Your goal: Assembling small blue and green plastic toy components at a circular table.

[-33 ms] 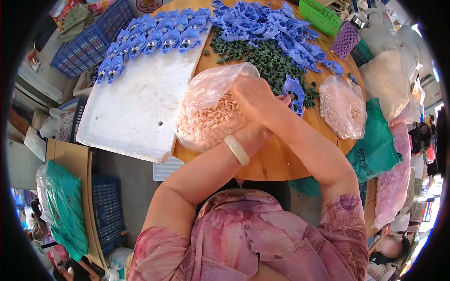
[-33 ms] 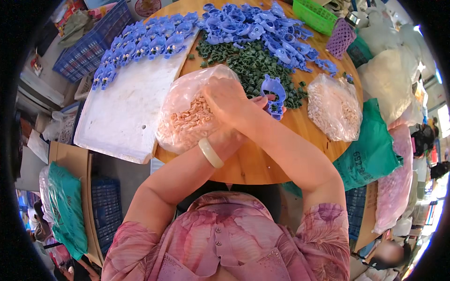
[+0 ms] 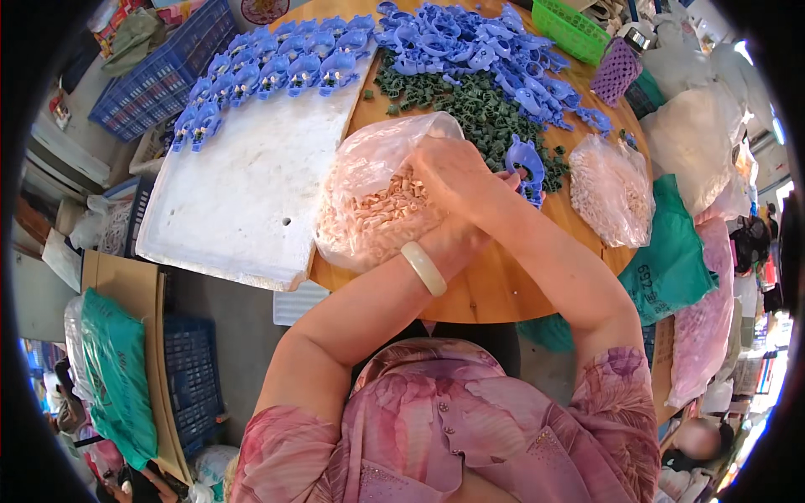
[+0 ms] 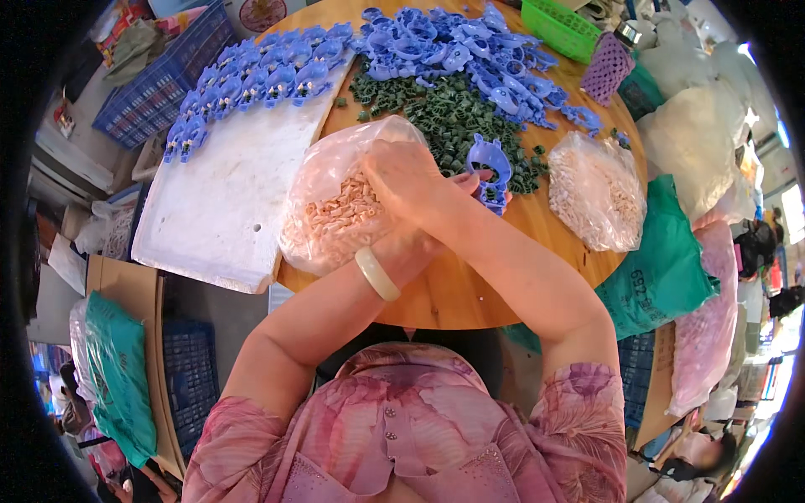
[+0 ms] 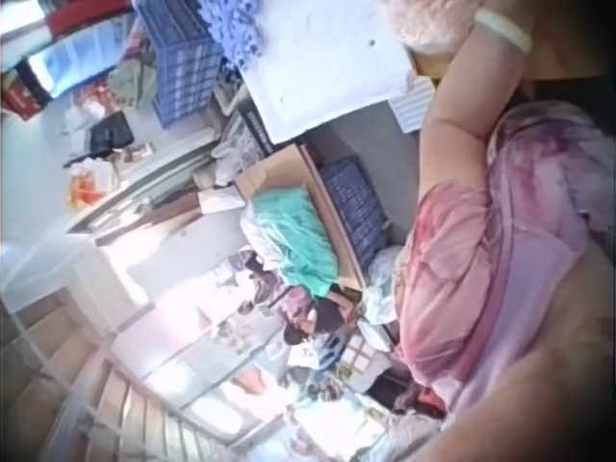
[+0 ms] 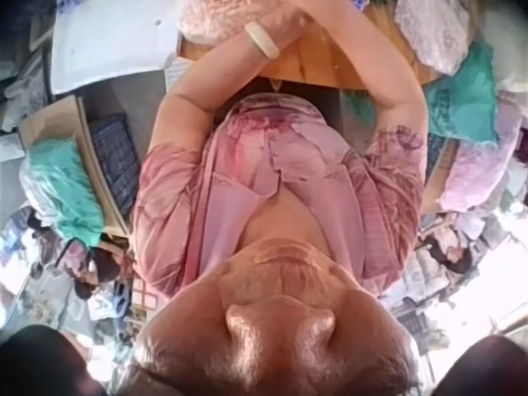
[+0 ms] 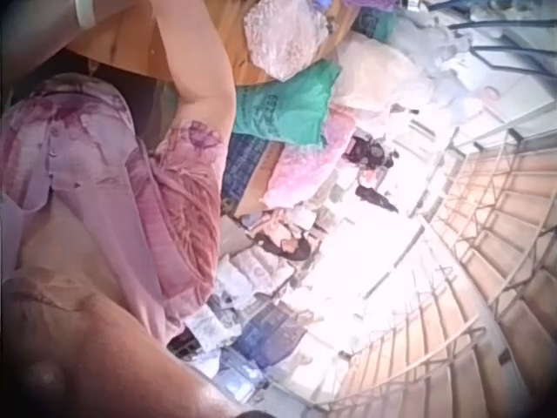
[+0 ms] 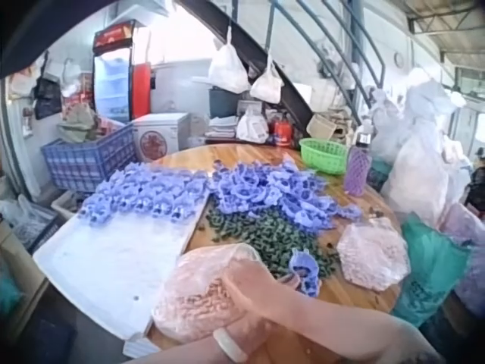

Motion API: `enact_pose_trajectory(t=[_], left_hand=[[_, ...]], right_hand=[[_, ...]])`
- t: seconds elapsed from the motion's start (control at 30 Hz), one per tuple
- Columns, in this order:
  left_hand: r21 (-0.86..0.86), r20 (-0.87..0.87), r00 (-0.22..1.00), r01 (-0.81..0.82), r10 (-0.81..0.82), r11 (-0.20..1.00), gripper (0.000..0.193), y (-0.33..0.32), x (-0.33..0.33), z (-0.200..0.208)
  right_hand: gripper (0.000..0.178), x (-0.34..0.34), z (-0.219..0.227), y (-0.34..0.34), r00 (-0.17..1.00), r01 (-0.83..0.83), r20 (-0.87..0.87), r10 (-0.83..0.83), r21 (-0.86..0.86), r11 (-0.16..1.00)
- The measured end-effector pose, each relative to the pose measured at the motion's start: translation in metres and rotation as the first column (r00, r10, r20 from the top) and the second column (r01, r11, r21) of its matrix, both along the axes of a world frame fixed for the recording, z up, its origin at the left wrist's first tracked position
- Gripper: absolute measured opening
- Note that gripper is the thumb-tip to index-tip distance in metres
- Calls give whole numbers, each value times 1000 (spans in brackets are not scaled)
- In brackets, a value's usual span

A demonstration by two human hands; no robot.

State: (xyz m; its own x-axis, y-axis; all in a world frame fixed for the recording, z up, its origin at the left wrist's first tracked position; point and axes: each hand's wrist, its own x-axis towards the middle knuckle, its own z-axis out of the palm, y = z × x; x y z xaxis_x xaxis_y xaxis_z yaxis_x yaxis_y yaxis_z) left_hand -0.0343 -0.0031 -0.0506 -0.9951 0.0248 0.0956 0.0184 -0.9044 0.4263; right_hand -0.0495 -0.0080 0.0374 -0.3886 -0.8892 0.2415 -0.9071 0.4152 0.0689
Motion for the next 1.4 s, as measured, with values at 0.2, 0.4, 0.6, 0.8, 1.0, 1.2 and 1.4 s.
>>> enact_pose_trajectory(t=[0.2, 0.4, 0.6, 0.8, 1.0, 1.2, 1.4], left_hand=[[4, 24, 1000, -11, 11, 1000, 34, 9, -16, -27], [-66, -32, 998, 57, -59, 996, 30, -7, 17, 30], [-44, -95, 991, 92, -96, 995, 40, -4, 20, 41], [-89, -153, 984, 82, -95, 993, 48, -3, 21, 42], [-113, -162, 984, 56, -74, 992, 51, -1, 23, 41], [-171, -164, 986, -4, -24, 985, 52, 2, 26, 44], [-313, -214, 976, -115, 48, 943, 53, -1, 30, 46]], right_hand=[[15, 1, 8, 17, 942, -120, 273, 198, -278, 953], [12, -4, 51, 102, 777, 148, 543, 319, -649, 746], [18, -4, 46, 169, 730, 329, 647, 219, -615, 717], [12, 11, 37, 169, 591, 544, 779, 210, -577, 610], [9, 12, 27, 164, 739, 390, 642, 202, -653, 650], [7, 21, 24, 158, 733, 467, 662, 155, -656, 592], [6, 22, 20, 152, 831, 356, 543, 118, -683, 638]])
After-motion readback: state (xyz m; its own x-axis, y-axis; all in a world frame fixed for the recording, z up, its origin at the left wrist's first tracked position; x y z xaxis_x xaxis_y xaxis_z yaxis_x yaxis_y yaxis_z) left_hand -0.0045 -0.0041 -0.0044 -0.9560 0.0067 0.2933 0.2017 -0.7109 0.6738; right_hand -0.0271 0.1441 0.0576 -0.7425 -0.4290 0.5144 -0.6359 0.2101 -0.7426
